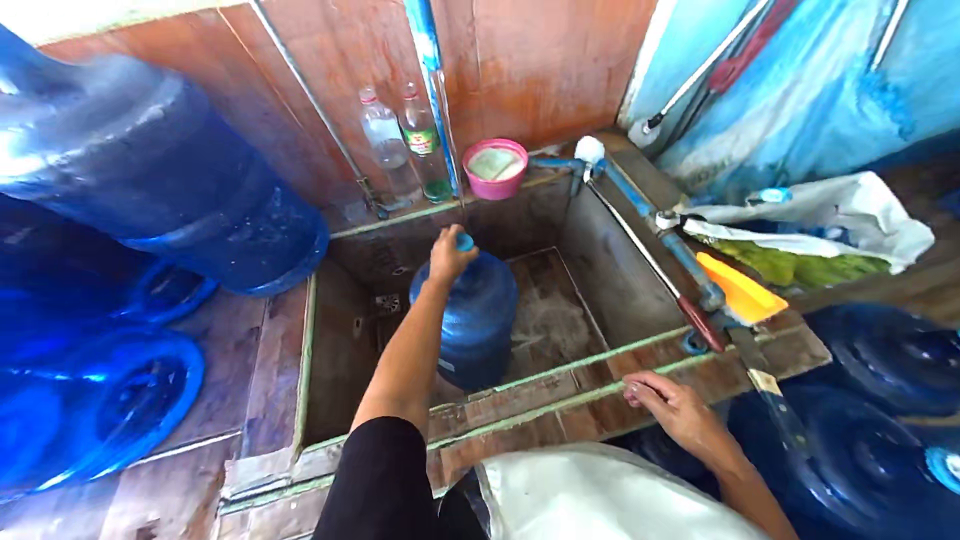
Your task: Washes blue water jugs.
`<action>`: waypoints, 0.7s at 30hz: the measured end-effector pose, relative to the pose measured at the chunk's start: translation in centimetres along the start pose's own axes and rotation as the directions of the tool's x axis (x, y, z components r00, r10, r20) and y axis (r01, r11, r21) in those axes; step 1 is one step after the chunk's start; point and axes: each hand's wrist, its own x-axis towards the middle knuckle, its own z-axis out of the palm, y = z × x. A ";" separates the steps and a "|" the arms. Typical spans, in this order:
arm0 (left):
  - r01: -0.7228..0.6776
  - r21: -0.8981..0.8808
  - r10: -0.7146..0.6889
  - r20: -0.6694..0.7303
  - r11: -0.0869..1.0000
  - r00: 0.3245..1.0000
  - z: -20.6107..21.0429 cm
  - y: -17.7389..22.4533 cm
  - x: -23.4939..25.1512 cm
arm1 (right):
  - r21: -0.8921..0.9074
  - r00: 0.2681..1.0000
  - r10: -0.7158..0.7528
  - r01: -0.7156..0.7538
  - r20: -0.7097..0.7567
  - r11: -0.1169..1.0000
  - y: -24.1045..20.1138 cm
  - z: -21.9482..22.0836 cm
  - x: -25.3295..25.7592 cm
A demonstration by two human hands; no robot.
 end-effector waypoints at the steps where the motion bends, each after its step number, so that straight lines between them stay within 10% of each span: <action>1: 0.033 -0.026 -0.033 0.007 0.999 0.999 -0.3 1.3 -0.5 | -0.015 0.999 -0.038 0.038 -0.004 0.999 -0.3 -0.3 1.3; 9: 0.066 -0.511 -0.207 -0.224 0.857 0.952 5.3 -4.0 6.5 | 0.044 0.886 -0.453 0.451 0.101 0.892 -7.0 2.2 19.7; 15: 0.150 -0.630 -0.358 -0.217 0.762 0.908 10.2 -5.7 9.0 | 0.118 0.875 -0.438 0.422 0.206 0.899 -14.8 11.7 34.2; 21: 0.189 -0.635 -0.521 -0.388 0.749 0.761 8.3 -5.2 7.9 | 0.316 0.897 -0.362 0.277 0.253 0.907 -18.2 18.2 37.7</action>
